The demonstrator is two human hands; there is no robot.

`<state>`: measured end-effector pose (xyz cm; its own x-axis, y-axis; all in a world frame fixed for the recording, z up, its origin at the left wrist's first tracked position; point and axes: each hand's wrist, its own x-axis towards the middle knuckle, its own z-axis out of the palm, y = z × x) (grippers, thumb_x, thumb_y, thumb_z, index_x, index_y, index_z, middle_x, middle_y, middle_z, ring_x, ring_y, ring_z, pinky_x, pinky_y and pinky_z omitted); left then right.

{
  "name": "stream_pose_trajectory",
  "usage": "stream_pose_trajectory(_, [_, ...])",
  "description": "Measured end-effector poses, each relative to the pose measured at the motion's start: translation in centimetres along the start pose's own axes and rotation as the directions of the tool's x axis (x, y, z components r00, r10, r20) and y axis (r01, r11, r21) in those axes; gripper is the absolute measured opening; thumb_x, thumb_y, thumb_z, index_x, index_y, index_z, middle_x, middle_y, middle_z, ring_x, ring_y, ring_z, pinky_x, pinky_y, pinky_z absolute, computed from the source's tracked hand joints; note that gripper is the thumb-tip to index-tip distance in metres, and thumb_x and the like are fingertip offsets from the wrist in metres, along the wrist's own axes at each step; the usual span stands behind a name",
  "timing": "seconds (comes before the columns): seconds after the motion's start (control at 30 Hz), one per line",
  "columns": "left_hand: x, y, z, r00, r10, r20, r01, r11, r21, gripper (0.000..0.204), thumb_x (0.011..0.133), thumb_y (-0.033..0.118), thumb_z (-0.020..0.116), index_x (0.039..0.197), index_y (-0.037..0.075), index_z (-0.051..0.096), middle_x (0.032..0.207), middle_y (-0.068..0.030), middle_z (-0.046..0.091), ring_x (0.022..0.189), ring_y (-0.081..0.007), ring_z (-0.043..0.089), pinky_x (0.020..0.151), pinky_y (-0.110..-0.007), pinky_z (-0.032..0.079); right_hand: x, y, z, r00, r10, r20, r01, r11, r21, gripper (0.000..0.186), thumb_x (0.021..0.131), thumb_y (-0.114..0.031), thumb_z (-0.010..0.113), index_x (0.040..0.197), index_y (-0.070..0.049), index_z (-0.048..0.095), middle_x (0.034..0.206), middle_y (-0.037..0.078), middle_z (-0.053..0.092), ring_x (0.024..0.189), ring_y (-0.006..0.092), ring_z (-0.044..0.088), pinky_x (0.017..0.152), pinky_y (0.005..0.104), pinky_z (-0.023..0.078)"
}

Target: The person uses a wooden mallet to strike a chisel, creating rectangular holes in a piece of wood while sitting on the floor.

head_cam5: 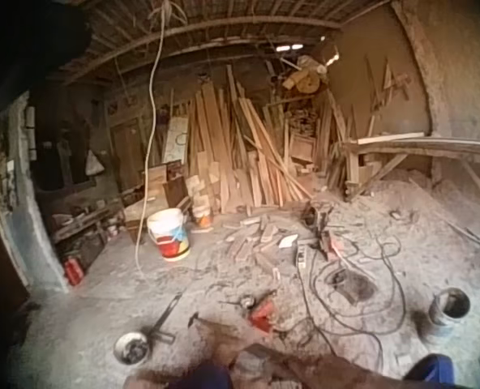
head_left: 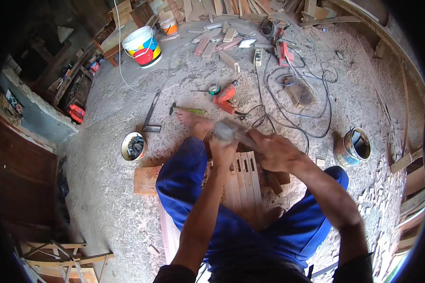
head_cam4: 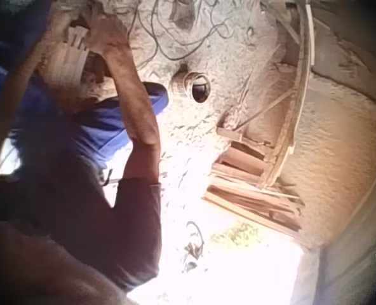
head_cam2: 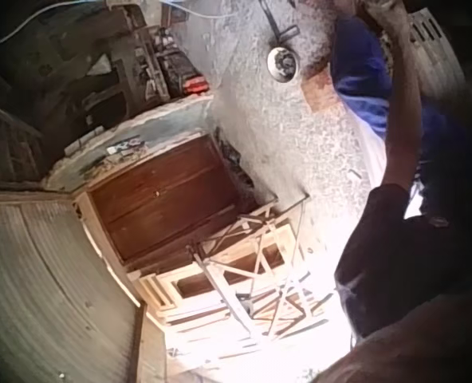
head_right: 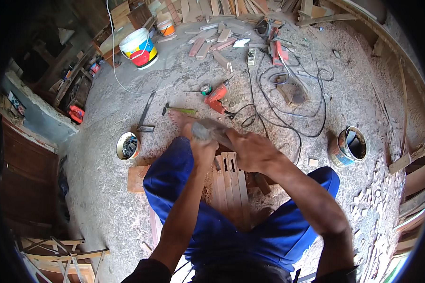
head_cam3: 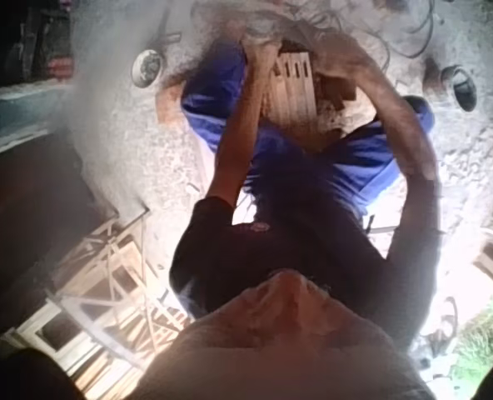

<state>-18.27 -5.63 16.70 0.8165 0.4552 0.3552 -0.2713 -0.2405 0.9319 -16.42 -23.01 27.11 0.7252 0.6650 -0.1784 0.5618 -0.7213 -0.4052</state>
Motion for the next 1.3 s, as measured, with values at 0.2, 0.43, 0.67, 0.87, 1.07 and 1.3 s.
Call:
stream_pose_trajectory(0.2, [-0.4,-2.4,2.5,0.954,0.236,-0.184,-0.21,0.966,0.15,0.02,0.083,0.012,0.077,0.089,-0.001,0.064,0.081,-0.0085,0.067,0.069,-0.0168,0.063,0.063,-0.034,0.05,-6.2,3.5,6.9,0.931,0.103,-0.351,0.063,0.9,0.432,0.055,0.083,-0.006,0.065,0.133,0.0,0.045,0.099,0.022,0.068,0.086,0.0448,0.065,0.082,0.0502,0.054])
stream_pose_trajectory(0.43, [6.5,-11.7,3.1,0.969,-0.248,-0.003,0.247,0.964,0.099,0.018,0.083,0.015,0.076,0.086,-0.001,0.068,0.077,-0.0087,0.068,0.066,-0.0169,0.063,0.062,-0.035,0.048,-6.5,5.3,14.9,0.831,0.533,0.159,-0.241,0.087,0.967,0.043,0.083,-0.003,0.07,0.122,-0.004,0.052,0.081,0.007,0.065,0.047,0.0105,0.052,0.04,0.025,0.041])
stream_pose_trajectory(0.67, [9.8,-13.5,1.9,0.686,-0.713,0.144,0.72,0.694,0.007,0.024,0.088,0.023,0.071,0.073,0.01,0.058,0.067,-0.0039,0.059,0.046,-0.0132,0.05,0.043,-0.03,0.04,-5.9,6.8,16.0,0.842,0.534,0.074,-0.04,-0.076,0.996,0.044,0.084,-0.003,0.067,0.123,-0.004,0.049,0.078,0.006,0.062,0.046,0.0117,0.052,0.039,0.0251,0.04])
stream_pose_trajectory(0.87, [8.4,-10.2,1.0,0.887,-0.43,0.167,0.428,0.902,0.046,0.015,0.084,0.01,0.073,0.077,0.001,0.064,0.066,-0.0023,0.061,0.062,-0.0138,0.058,0.057,-0.034,0.047,-5.0,6.2,15.1,0.797,0.573,0.189,-0.171,-0.086,0.981,0.047,0.086,-0.006,0.066,0.13,-0.004,0.05,0.076,0.003,0.059,0.046,0.0095,0.049,0.04,0.0242,0.04])
stream_pose_trajectory(1.07, [0.2,-2.7,4.2,0.966,0.125,-0.226,-0.059,0.96,0.275,0.019,0.081,0.006,0.077,0.081,0.006,0.058,0.071,-0.0049,0.058,0.058,-0.0167,0.056,0.057,-0.032,0.047,-6.4,5.4,14.3,0.785,0.608,0.114,-0.155,0.014,0.988,0.042,0.085,-0.004,0.066,0.124,-0.003,0.051,0.087,0.006,0.068,0.048,0.01,0.051,0.041,0.0246,0.041])
stream_pose_trajectory(1.3, [13.2,-23.0,4.5,0.598,-0.792,0.123,0.771,0.611,0.182,0.022,0.084,0.017,0.074,0.07,0.01,0.059,0.054,-0.0009,0.053,0.038,-0.0136,0.045,0.036,-0.032,0.031,-4.4,5.1,13.1,0.817,0.551,0.171,-0.299,0.151,0.942,0.052,0.085,-0.013,0.071,0.132,-0.008,0.05,0.086,0.003,0.065,0.061,0.0123,0.058,0.051,0.0284,0.049])
